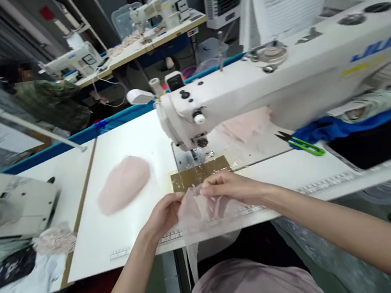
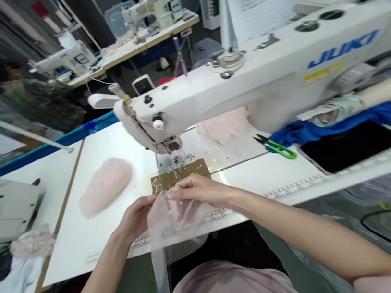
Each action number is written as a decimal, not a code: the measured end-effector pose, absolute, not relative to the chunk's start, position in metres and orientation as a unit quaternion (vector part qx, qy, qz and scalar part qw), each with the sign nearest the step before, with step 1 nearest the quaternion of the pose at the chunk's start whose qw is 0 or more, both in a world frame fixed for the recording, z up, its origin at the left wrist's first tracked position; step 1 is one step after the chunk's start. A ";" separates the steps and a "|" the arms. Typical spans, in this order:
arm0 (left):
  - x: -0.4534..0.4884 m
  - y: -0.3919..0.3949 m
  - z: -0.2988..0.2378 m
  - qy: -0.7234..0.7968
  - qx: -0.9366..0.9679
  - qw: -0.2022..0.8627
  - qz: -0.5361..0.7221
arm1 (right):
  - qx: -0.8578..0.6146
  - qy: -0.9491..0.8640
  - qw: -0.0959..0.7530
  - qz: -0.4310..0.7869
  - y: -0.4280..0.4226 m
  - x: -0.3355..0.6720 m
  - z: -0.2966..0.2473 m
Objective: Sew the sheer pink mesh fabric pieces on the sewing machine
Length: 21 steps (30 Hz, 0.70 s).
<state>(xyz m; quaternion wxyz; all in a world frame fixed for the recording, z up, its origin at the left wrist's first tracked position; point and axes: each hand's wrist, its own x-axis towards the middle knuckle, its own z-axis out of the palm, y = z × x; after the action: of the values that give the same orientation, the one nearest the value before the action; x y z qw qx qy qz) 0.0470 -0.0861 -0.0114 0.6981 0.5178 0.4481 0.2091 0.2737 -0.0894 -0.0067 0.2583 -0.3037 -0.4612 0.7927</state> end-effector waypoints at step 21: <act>0.079 -0.027 -0.005 0.456 0.685 0.542 0.170 | -0.459 -0.637 0.198 0.587 -0.026 0.291 -0.006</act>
<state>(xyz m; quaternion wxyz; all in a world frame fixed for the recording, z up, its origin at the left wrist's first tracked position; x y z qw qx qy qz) 0.0791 -0.0267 -0.0051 0.5421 0.6850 0.4560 0.1702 0.2914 -0.0261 -0.0061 0.1976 -0.4591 -0.6365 0.5874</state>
